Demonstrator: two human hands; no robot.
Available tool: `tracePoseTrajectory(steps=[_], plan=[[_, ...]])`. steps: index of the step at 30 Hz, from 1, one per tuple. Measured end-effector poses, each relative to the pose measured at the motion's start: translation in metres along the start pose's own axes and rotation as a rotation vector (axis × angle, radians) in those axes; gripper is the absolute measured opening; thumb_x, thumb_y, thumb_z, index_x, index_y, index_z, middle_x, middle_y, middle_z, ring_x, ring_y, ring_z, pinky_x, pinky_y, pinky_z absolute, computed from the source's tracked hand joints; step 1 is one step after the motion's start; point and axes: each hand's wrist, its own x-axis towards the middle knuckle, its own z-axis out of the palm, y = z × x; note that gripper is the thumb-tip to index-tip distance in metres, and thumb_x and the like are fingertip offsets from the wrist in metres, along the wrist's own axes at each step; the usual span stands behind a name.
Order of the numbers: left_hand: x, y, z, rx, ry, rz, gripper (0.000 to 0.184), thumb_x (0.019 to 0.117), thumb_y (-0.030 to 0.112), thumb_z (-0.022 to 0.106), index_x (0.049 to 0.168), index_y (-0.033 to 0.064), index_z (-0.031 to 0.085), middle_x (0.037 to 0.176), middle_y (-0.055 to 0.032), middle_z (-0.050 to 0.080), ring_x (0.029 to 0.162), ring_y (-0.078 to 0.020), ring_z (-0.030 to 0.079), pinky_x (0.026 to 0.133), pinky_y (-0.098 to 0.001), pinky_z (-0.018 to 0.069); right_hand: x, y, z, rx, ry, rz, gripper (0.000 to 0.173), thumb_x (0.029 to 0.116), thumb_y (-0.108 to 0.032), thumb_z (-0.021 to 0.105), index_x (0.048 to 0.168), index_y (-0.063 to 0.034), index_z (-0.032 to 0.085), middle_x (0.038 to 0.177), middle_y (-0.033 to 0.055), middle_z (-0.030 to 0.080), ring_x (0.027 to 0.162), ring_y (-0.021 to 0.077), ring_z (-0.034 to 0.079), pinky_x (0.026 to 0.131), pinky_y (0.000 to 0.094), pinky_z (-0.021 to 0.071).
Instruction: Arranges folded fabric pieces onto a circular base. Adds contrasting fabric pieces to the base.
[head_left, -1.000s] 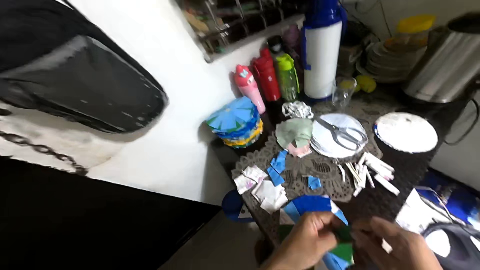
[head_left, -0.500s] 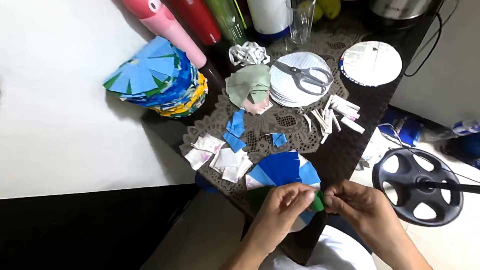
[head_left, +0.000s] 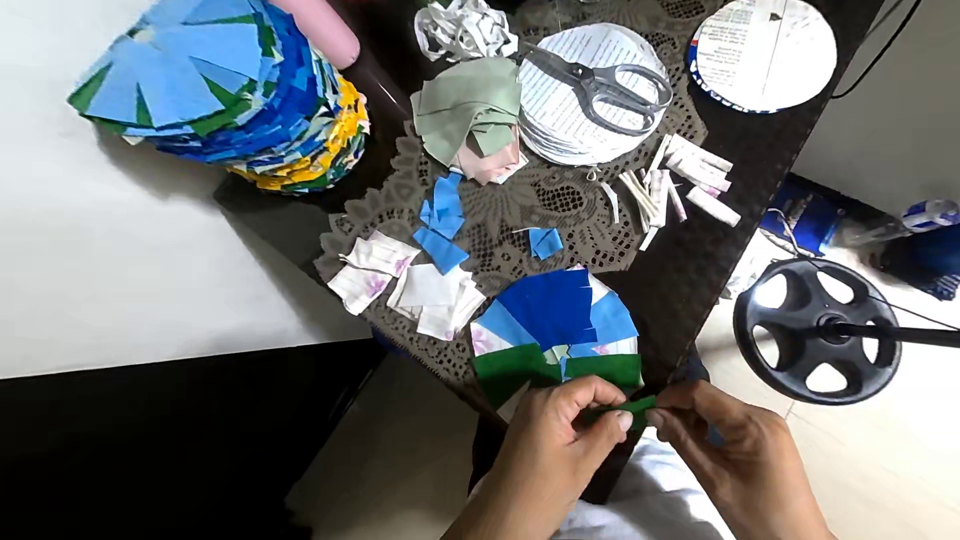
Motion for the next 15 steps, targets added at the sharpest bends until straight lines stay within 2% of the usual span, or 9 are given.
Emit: tracePoseTrajectory(steps=[3, 5, 8, 11, 15], plan=[[0.004, -0.002, 0.004, 0.294, 0.103, 0.043, 0.016, 0.096, 0.023, 0.063, 0.095, 0.0129, 0.076, 0.081, 0.0063, 0.073, 0.073, 0.003, 0.067, 0.068, -0.0148, 0.0556, 0.002, 0.006, 0.007, -0.201, 0.046, -0.01, 0.016, 0.0945, -0.024, 0.066, 0.089, -0.0112, 0.075, 0.081, -0.0022, 0.068, 0.078, 0.0027, 0.062, 0.072, 0.016, 0.0504], [0.011, -0.003, 0.005, 0.474, 0.166, 0.081, 0.019, 0.0968, 0.026, 0.061, 0.095, 0.0151, 0.076, 0.081, 0.0053, 0.072, 0.074, -0.0016, 0.067, 0.068, -0.0197, 0.0555, 0.011, 0.005, 0.01, -0.351, 0.073, -0.04, 0.016, 0.0931, -0.023, 0.064, 0.088, -0.0131, 0.076, 0.083, 0.0004, 0.067, 0.082, 0.0114, 0.063, 0.073, 0.024, 0.0511], [0.024, 0.0, 0.007, 0.623, 0.228, 0.119, 0.017, 0.0935, 0.025, 0.064, 0.091, 0.0124, 0.075, 0.079, 0.0, 0.071, 0.073, -0.0113, 0.068, 0.066, -0.0284, 0.0549, 0.025, 0.002, 0.012, -0.501, 0.096, -0.054, 0.018, 0.0932, -0.023, 0.063, 0.086, -0.0134, 0.077, 0.084, 0.003, 0.068, 0.082, 0.0196, 0.063, 0.07, 0.033, 0.0491], [0.03, 0.001, 0.008, 0.694, 0.249, 0.127, 0.017, 0.0928, 0.023, 0.062, 0.089, 0.012, 0.075, 0.076, -0.001, 0.071, 0.071, -0.0131, 0.068, 0.063, -0.0301, 0.0543, 0.035, 0.002, 0.013, -0.588, 0.083, -0.033, 0.018, 0.0916, -0.025, 0.064, 0.084, -0.0135, 0.076, 0.084, 0.0038, 0.068, 0.083, 0.0236, 0.064, 0.068, 0.038, 0.0494], [0.034, 0.001, 0.008, 0.752, 0.248, 0.135, 0.019, 0.0926, 0.022, 0.06, 0.084, 0.012, 0.073, 0.072, -0.0008, 0.069, 0.069, -0.013, 0.067, 0.061, -0.0297, 0.0526, 0.042, 0.003, 0.013, -0.63, 0.047, -0.01, 0.019, 0.0903, -0.027, 0.066, 0.082, -0.0134, 0.075, 0.085, 0.0036, 0.069, 0.084, 0.0244, 0.065, 0.069, 0.0399, 0.0497]])
